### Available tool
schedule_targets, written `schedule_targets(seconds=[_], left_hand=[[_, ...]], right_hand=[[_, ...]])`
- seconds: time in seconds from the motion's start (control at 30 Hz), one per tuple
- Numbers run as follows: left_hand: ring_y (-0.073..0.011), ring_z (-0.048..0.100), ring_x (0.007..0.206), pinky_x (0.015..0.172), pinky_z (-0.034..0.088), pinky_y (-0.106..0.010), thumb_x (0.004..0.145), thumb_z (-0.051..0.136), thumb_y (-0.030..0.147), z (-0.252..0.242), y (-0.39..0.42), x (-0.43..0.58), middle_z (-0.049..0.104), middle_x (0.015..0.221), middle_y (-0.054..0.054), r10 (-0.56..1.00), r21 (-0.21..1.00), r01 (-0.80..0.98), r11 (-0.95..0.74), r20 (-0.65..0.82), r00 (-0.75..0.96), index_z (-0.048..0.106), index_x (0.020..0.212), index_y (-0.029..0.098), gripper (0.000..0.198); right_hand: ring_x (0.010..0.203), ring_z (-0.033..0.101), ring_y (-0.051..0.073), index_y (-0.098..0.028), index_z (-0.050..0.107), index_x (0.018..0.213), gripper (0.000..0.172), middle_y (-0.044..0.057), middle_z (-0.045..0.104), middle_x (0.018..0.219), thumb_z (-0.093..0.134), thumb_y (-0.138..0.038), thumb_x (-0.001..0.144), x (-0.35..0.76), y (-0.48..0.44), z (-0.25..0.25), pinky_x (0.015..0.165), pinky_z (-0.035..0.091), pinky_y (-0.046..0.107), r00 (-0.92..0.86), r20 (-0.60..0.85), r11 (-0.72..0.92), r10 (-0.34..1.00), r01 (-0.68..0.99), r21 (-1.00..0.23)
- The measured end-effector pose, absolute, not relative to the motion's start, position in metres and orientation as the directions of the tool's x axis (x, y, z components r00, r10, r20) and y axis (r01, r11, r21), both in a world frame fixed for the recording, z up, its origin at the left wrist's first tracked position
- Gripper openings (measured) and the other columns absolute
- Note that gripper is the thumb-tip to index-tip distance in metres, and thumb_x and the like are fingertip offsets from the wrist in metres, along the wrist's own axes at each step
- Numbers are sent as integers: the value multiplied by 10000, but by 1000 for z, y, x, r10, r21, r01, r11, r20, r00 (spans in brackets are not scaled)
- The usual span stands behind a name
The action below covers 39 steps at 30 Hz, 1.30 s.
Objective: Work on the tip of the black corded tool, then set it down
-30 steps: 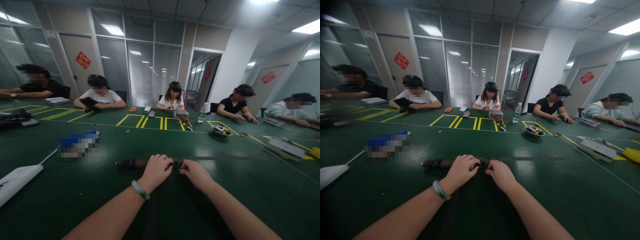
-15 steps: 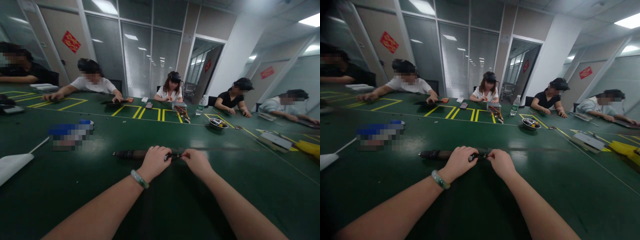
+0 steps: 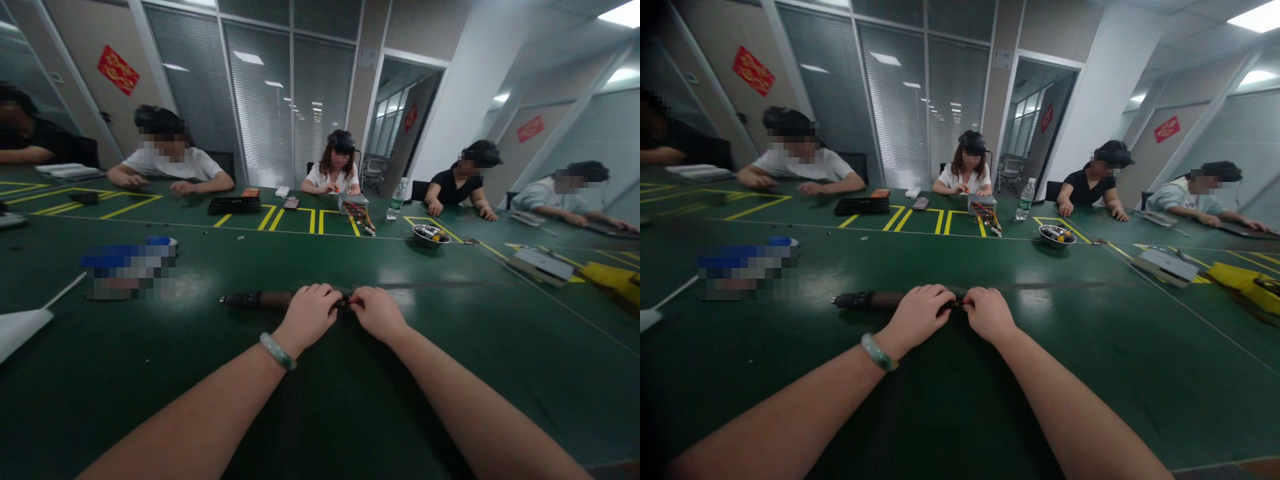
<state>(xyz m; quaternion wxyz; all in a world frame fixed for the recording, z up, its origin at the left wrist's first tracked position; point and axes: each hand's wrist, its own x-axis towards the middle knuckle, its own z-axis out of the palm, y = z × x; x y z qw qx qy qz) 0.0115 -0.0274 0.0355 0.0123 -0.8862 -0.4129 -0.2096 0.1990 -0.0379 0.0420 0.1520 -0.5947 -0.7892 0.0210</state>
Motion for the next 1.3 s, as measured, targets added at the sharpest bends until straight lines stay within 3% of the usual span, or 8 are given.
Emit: schedule_targets(seconds=[0.83,1.3], left_hand=[[-195,531,943,806,396,-343,853,570,359,32,-13,8,588,1023,-10,748,240,722,-649,372,549,636,998,265,185],[-192,528,918,790,384,-336,849,573,347,33,-13,7,591,1000,0,742,250,712,-656,385,549,642,974,285,155]], right_hand=[[767,585,144,-242,676,825,71,-16,666,839,615,-265,798,204,-34,31,692,394,251,-151,215,232,965,875,-424],[720,582,135,-235,673,817,76,-17,666,813,611,-273,797,209,-34,30,657,398,243,-197,225,285,954,829,-481]])
